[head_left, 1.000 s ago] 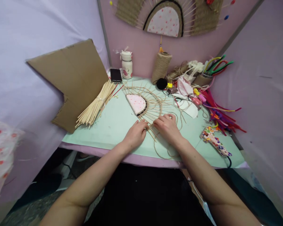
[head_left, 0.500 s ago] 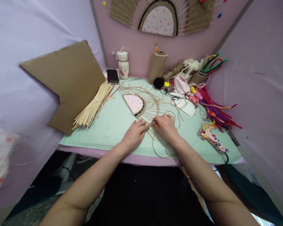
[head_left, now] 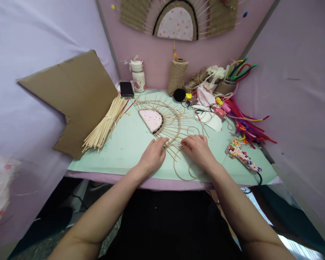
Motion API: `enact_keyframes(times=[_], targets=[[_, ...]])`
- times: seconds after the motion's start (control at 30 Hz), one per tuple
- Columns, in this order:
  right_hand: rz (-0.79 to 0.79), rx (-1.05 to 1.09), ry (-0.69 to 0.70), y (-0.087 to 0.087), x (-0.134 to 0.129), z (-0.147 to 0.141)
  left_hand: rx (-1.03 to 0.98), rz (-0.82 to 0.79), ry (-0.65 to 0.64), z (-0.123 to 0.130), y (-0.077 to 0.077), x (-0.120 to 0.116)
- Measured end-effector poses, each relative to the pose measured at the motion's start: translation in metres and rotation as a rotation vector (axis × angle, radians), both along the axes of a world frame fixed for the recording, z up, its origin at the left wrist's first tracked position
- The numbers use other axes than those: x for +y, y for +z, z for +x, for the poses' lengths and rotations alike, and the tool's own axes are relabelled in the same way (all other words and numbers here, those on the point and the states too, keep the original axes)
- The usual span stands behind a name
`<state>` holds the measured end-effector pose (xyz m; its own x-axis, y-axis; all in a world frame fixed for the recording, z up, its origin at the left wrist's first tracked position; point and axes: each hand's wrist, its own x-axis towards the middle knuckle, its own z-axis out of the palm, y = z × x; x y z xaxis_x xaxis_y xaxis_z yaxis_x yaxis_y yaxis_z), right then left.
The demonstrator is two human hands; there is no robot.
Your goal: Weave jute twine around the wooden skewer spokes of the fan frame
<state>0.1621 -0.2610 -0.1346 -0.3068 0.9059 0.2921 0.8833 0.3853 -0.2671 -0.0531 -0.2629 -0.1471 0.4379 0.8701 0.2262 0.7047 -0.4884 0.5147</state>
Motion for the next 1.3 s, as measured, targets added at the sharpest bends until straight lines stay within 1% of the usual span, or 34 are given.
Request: enact_keyframes(times=[0.13,0.27,0.33,0.47,0.67,0.83,0.9,1.07,1.3], targets=[[0.042,-0.002,0.026,0.000,-0.009,0.001,0.058,0.045,-0.057,-0.001,-0.004,0.002],[0.053,0.004,0.057,0.000,-0.017,0.003,0.106,0.090,-0.076,-0.001,-0.006,0.003],[0.058,0.008,0.071,-0.001,-0.022,0.007,0.123,0.076,-0.090,-0.003,-0.003,0.003],[0.093,0.040,0.064,-0.007,-0.031,0.019,0.163,0.029,-0.159,-0.009,0.010,0.006],[0.095,0.132,0.054,-0.013,-0.037,0.028,0.178,0.020,-0.276,-0.018,0.023,0.019],[0.129,0.180,0.063,-0.012,-0.036,0.024,0.229,0.034,-0.451,-0.024,0.030,0.031],[0.131,0.206,0.058,-0.012,-0.037,0.022,0.247,0.044,-0.501,-0.025,0.032,0.035],[0.120,0.250,0.049,-0.016,-0.041,0.017,0.268,0.086,-0.528,-0.021,0.031,0.040],[0.092,0.304,-0.004,-0.021,-0.047,0.016,0.263,0.177,-0.525,-0.015,0.021,0.051]])
